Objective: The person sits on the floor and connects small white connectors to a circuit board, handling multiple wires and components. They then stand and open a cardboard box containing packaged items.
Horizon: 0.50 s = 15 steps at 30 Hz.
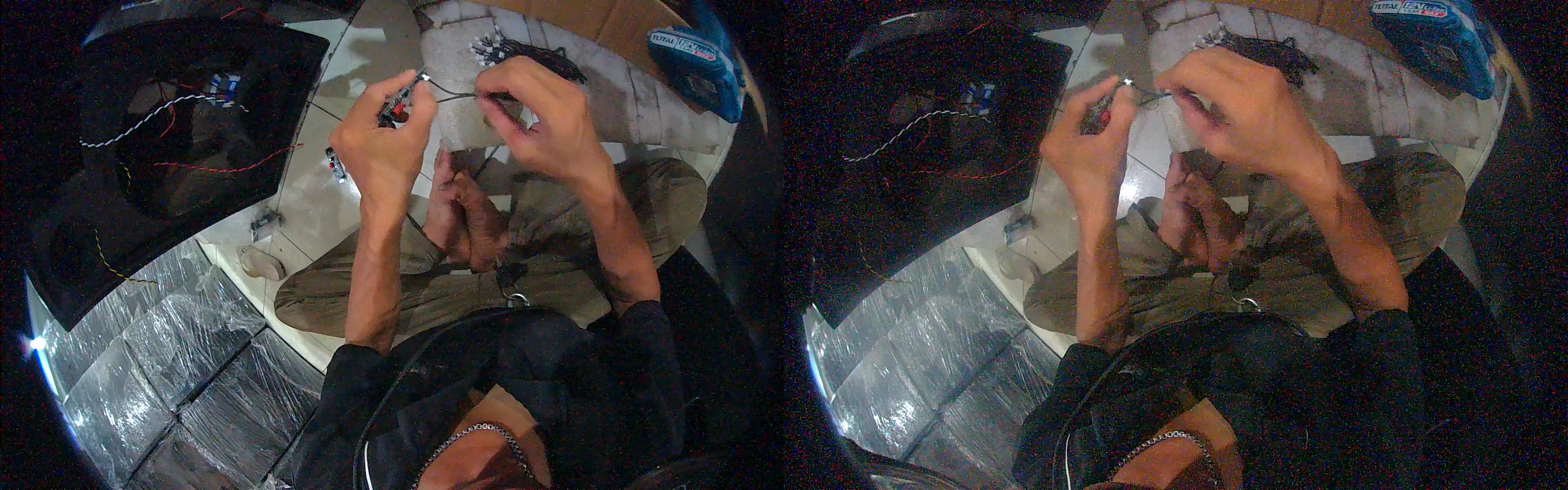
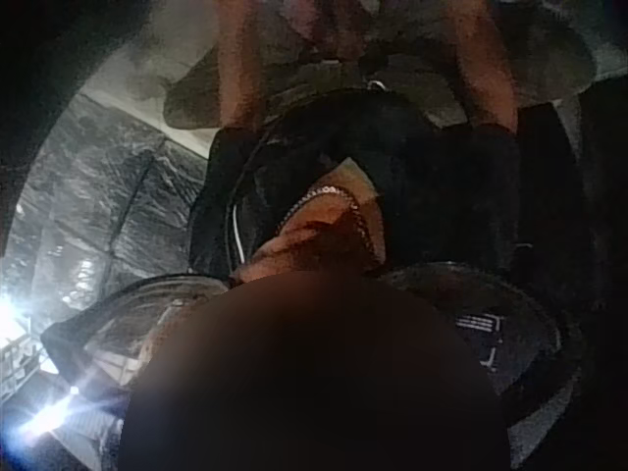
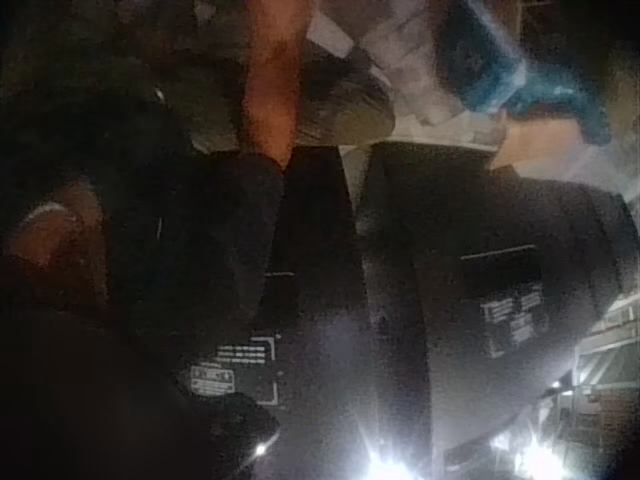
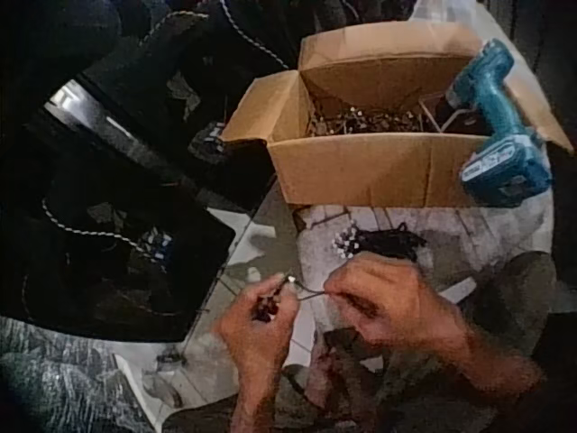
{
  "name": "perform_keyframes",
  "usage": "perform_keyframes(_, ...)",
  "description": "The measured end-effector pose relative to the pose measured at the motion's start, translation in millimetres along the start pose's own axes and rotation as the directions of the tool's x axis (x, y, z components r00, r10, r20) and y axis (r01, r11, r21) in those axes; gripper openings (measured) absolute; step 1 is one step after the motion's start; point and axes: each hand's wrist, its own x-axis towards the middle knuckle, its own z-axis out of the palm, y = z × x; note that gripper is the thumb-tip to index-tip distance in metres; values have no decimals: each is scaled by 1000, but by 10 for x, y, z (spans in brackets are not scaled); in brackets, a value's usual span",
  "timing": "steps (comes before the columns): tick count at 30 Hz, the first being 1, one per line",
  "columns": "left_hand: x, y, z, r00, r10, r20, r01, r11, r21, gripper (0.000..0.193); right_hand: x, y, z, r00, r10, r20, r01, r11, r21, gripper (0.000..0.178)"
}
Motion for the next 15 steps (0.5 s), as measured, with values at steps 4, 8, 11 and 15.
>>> perform_keyframes(4, 40, -86, -68, 931, -329, 159, 361, 894, -267, 21, 24, 77, -50, 999, -44, -25, 42, 996, -76, 20)
perform_keyframes(8, 80, -120, -109, 827, -442, 347, 562, 635, -530, 30, 34, 84, -63, 999, 2, -45, -5, 998, -69, 18)
perform_keyframes(11, 77, -124, -93, 783, -450, 431, 615, 448, -649, 32, -12, 122, -9, 979, 202, -25, -201, 979, 42, 21)
perform_keyframes(15, 75, -217, -52, 729, -415, 544, 662, 224, -716, 36, -79, 324, 166, 884, 455, -106, -400, 854, 332, 23)
